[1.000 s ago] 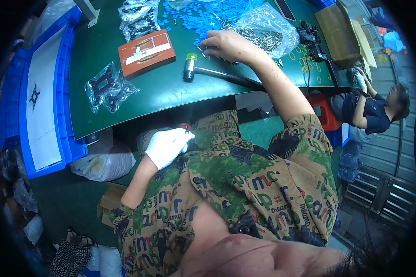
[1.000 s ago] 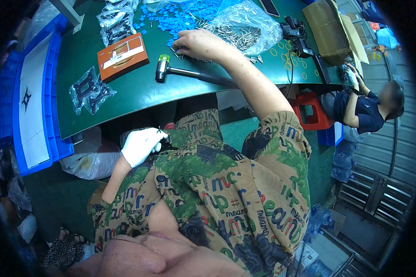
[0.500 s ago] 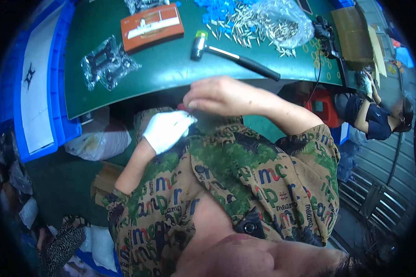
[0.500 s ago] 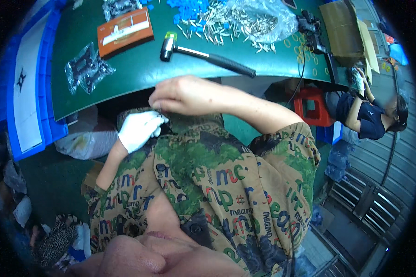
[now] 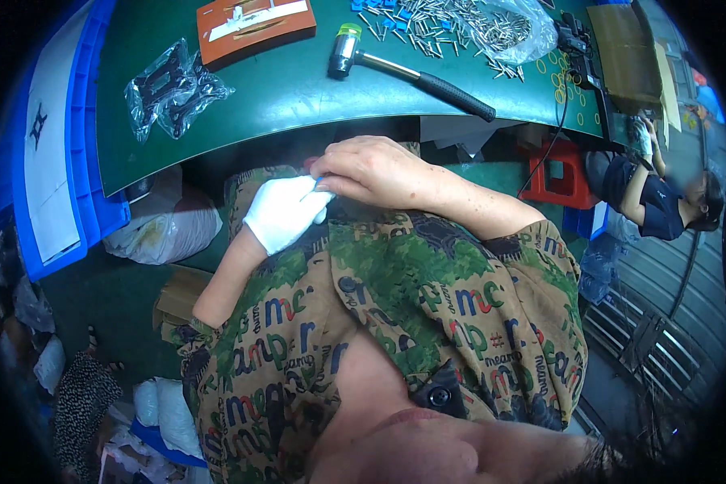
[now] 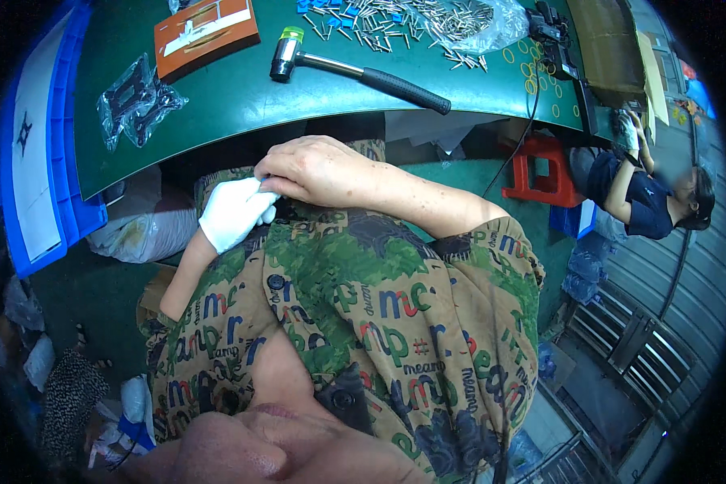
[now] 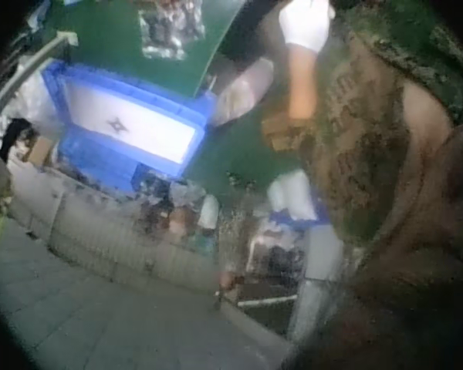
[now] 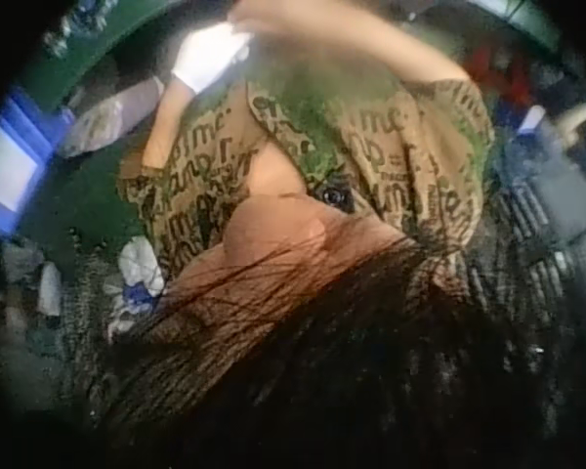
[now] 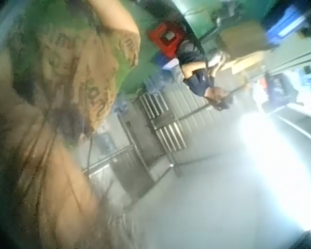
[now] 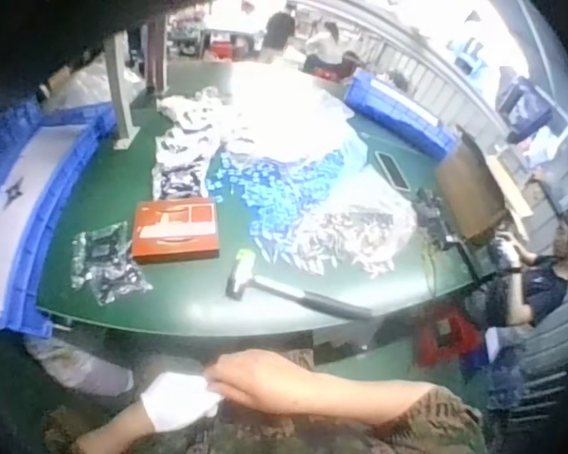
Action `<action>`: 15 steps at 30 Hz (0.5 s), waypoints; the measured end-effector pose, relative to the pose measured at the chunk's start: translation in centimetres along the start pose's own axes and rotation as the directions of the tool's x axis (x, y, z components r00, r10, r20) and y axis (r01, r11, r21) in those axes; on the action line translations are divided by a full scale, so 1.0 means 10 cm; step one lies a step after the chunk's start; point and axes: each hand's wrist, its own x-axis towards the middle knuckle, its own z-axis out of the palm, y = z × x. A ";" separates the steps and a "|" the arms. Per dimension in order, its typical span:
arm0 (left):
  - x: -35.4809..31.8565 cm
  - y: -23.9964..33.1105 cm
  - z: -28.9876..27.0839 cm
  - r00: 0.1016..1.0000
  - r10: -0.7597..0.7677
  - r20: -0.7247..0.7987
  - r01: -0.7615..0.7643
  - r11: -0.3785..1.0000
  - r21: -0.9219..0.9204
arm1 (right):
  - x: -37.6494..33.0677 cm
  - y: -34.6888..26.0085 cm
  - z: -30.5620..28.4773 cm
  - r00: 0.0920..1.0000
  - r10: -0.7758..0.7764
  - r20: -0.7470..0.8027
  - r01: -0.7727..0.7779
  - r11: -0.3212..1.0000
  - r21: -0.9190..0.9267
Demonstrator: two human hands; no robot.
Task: The person assembles small black plastic components by inserting metal pins and blue plastic caps. They use a hammer to tap the pins into place and place the finished units into a blue bin. The process is repetitive, involving picking up parts, aligning them, and securing them with the hammer.
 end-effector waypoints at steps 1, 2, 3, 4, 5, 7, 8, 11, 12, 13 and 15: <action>0.01 0.02 0.00 1.000 -0.009 0.000 0.009 1.000 -0.015 | 0.00 0.01 0.00 1.000 0.001 0.002 -0.001 0.999 -0.036; 0.01 0.04 -0.01 1.000 -0.018 0.001 0.018 0.999 -0.030 | -0.01 0.01 0.01 1.000 0.003 0.004 -0.003 0.997 -0.071; 0.02 0.05 -0.01 1.000 -0.027 0.002 0.027 0.999 -0.045 | -0.01 0.02 0.00 1.000 0.005 0.005 -0.005 0.994 -0.107; 0.01 0.05 -0.01 1.000 -0.023 0.002 0.023 0.999 -0.040 | -0.02 0.03 0.00 0.999 0.025 0.038 -0.023 0.998 -0.061; 0.01 0.05 0.00 1.000 -0.018 0.001 0.018 0.999 -0.034 | -0.01 0.05 -0.01 0.996 0.044 0.072 -0.043 0.999 -0.016; 0.00 0.05 0.01 1.000 -0.019 0.002 0.020 0.999 -0.043 | -0.02 0.08 -0.04 0.989 0.090 0.120 -0.097 0.994 0.058; 0.00 0.06 0.01 1.000 -0.026 0.004 0.026 0.998 -0.057 | -0.01 0.09 -0.06 0.984 0.118 0.133 -0.130 0.988 0.088; -0.01 0.05 -0.01 1.000 0.015 0.012 -0.015 0.999 -0.028 | -0.03 0.11 -0.22 0.951 0.265 0.156 -0.293 0.937 0.192; -0.02 0.05 -0.02 0.999 0.040 0.015 -0.040 0.999 -0.007 | -0.05 0.12 -0.28 0.939 0.296 0.175 -0.330 0.920 0.212; -0.02 0.05 -0.03 1.000 0.019 0.022 -0.019 1.000 -0.023 | -0.08 0.14 -0.31 0.917 0.316 0.244 -0.367 0.907 0.204; -0.02 0.06 -0.04 0.999 -0.020 0.037 0.022 0.998 -0.055 | -0.15 0.17 -0.22 0.928 0.286 0.239 -0.328 0.931 0.159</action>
